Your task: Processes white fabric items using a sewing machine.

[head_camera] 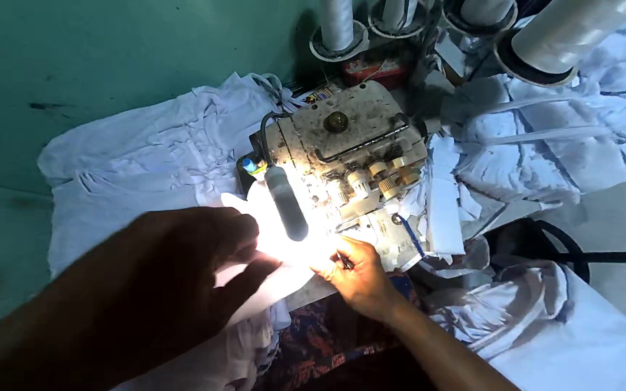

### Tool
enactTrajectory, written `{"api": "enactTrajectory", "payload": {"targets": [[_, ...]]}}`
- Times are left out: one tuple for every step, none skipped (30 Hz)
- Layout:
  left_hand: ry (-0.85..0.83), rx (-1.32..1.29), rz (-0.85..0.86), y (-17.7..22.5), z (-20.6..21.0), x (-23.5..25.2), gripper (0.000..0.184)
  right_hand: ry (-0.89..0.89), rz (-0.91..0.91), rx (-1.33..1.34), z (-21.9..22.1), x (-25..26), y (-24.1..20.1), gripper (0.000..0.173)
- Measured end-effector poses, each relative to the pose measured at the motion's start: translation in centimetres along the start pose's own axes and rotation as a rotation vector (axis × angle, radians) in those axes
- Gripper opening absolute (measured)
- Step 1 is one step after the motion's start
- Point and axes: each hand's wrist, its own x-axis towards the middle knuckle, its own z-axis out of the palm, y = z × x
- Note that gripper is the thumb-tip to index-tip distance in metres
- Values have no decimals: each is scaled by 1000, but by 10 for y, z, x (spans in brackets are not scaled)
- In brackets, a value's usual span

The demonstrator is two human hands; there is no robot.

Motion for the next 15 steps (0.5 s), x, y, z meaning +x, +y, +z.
{"api": "enactTrajectory", "payload": {"targets": [[-12, -11, 10, 3, 5, 2, 31, -6, 7, -2, 0, 0, -2, 30], [-25, -21, 20, 5, 9, 3, 32, -16, 20, -4, -1, -1, -5, 31], [-34, -31, 27, 8, 12, 4, 32, -33, 35, -5, -2, -3, -9, 31], [-40, -52, 32, 9, 15, 4, 32, -53, 48, -3, -4, -6, -14, 32], [-42, -78, 36, 11, 18, 3, 33, -75, 53, 0, -7, -8, -20, 32], [-40, -109, 44, 13, 21, 3, 33, -102, 49, -1, -9, -11, -26, 32], [-37, -141, 53, 15, 24, 1, 33, -126, 39, -5, -11, -14, -32, 32], [-35, -172, 67, 17, 27, 0, 32, -143, 27, -9, -13, -16, -36, 31], [-26, -197, 81, 20, 30, -1, 32, -153, 17, -20, -14, -19, -39, 30], [-15, -203, 92, 22, 34, -1, 32, -150, 10, -36, -15, -20, -40, 29], [-11, -185, 91, 24, 37, -2, 34, -137, 2, -53, -16, -21, -39, 29], [-8, -134, 73, 23, 42, -4, 39, -122, -1, -69, -16, -22, -37, 29], [-15, -64, 48, 21, 48, -5, 47, -106, 2, -79, -16, -24, -34, 29], [-21, 24, 21, 17, 56, -6, 55, -95, 9, -87, -17, -26, -31, 29], [-22, 120, -6, 11, 66, -6, 63, -88, 17, -97, -17, -29, -27, 28]]}}
